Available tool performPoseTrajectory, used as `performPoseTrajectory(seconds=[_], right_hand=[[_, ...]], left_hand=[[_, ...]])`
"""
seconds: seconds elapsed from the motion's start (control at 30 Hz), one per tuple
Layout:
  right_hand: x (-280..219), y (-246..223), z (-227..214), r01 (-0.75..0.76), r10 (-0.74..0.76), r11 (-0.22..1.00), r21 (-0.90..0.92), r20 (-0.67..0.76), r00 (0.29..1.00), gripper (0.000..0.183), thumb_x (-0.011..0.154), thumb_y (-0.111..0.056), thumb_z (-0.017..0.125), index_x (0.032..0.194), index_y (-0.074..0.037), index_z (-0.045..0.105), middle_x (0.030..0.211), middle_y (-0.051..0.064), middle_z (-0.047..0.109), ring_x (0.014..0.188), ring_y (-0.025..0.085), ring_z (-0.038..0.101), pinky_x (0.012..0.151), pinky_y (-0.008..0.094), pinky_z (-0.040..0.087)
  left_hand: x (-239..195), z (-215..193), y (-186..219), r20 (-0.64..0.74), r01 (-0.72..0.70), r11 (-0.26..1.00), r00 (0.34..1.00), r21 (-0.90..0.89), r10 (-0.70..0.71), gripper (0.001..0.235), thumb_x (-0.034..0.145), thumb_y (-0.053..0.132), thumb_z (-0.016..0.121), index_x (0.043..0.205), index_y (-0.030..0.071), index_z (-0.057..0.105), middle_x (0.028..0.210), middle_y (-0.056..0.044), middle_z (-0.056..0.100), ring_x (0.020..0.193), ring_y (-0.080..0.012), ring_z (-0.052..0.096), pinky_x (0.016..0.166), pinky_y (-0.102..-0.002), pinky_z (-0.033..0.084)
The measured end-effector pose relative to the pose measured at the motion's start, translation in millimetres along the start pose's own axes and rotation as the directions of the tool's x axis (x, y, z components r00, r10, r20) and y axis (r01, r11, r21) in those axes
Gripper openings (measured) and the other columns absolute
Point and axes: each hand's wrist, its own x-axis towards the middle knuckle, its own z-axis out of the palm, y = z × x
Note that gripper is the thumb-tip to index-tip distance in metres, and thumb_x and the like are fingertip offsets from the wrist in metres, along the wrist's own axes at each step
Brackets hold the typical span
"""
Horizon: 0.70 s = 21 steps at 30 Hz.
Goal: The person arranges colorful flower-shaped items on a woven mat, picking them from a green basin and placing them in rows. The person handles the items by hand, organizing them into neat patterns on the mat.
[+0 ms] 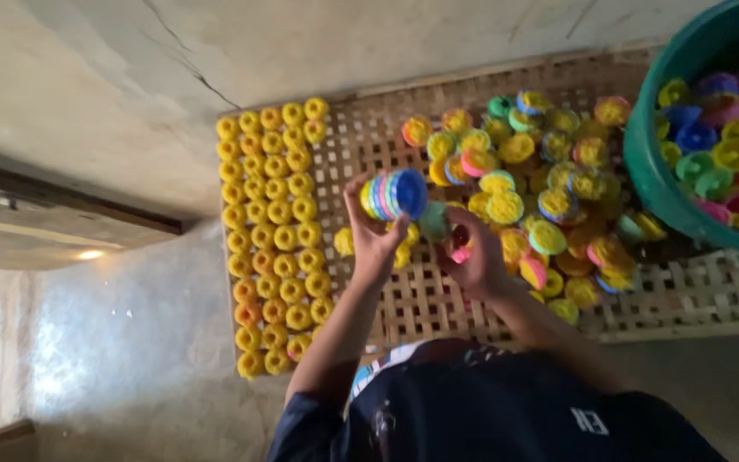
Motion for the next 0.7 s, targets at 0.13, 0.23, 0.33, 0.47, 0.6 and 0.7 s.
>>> performPoseTrajectory(seconds=[0.13, 0.23, 0.33, 0.47, 0.6, 0.7], right_hand=[[-37.0, -4.1, -2.9, -0.185, 0.280, 0.947, -0.263, 0.393, 0.876, 0.072, 0.078, -0.012, 0.083, 0.143, -0.011, 0.051, 0.107, 0.013, 0.072, 0.083, 0.035, 0.072, 0.066, 0.044, 0.057], [-43.4, 12.9, -1.9, -0.169, 0.228, 0.960, -0.222, 0.273, 0.935, 0.069, 0.077, -0.007, 0.082, 0.140, -0.006, 0.052, 0.111, 0.016, 0.069, 0.085, 0.033, 0.071, 0.068, 0.040, 0.058], [-57.6, 16.8, -11.8, -0.220, 0.217, 0.975, 0.019, 0.119, 0.969, 0.059, 0.089, -0.008, 0.084, 0.139, -0.008, 0.053, 0.108, 0.010, 0.065, 0.077, 0.020, 0.068, 0.068, 0.035, 0.057], [-30.4, 12.9, -33.6, -0.144, 0.133, 0.988, 0.061, 0.161, 0.978, 0.070, 0.090, -0.014, 0.077, 0.151, -0.003, 0.044, 0.129, 0.015, 0.063, 0.093, 0.024, 0.067, 0.077, 0.029, 0.057], [-2.7, 0.8, -75.1, -0.542, 0.601, 0.433, 0.720, 0.217, 0.769, 0.069, 0.096, -0.030, 0.071, 0.155, -0.011, 0.041, 0.127, 0.006, 0.062, 0.103, 0.016, 0.066, 0.087, 0.034, 0.062], [4.5, 8.0, -99.7, -0.504, 0.630, 0.053, 0.862, 0.363, 0.686, 0.072, 0.093, -0.047, 0.068, 0.152, -0.016, 0.043, 0.136, 0.005, 0.061, 0.121, 0.019, 0.067, 0.093, 0.036, 0.061]], left_hand=[[-10.7, 17.3, -11.1, -0.063, 0.024, 0.981, 0.998, 0.192, -0.012, 0.086, 0.087, 0.033, 0.086, 0.152, 0.009, 0.035, 0.143, -0.014, 0.047, 0.136, -0.0258, 0.054, 0.118, -0.044, 0.049], [-11.1, 28.6, -16.9, -0.076, 0.099, 0.983, 0.993, 0.153, -0.088, 0.092, 0.082, 0.038, 0.086, 0.151, 0.011, 0.031, 0.147, -0.015, 0.047, 0.135, -0.0268, 0.055, 0.116, -0.044, 0.052], [-24.7, 35.0, -23.6, -0.114, 0.143, 0.985, 0.985, 0.101, -0.131, 0.096, 0.080, 0.038, 0.088, 0.151, 0.011, 0.029, 0.145, -0.016, 0.044, 0.131, -0.0296, 0.055, 0.110, -0.046, 0.056], [-23.9, 42.7, -24.3, -0.081, 0.053, 0.988, 0.996, 0.147, -0.042, 0.095, 0.082, 0.034, 0.088, 0.153, 0.011, 0.029, 0.150, -0.014, 0.042, 0.140, -0.0300, 0.052, 0.115, -0.046, 0.058], [-21.6, 68.3, -26.0, 0.057, 0.055, 0.895, 0.994, 0.444, -0.089, 0.099, 0.078, 0.027, 0.088, 0.154, 0.012, 0.027, 0.149, -0.016, 0.046, 0.141, -0.0287, 0.055, 0.117, -0.049, 0.059], [-23.8, 109.1, -31.2, 0.318, -0.171, 0.655, 0.942, 0.736, -0.111, 0.112, 0.064, 0.026, 0.093, 0.155, 0.013, 0.029, 0.153, -0.012, 0.045, 0.141, -0.0318, 0.051, 0.124, -0.063, 0.039]])
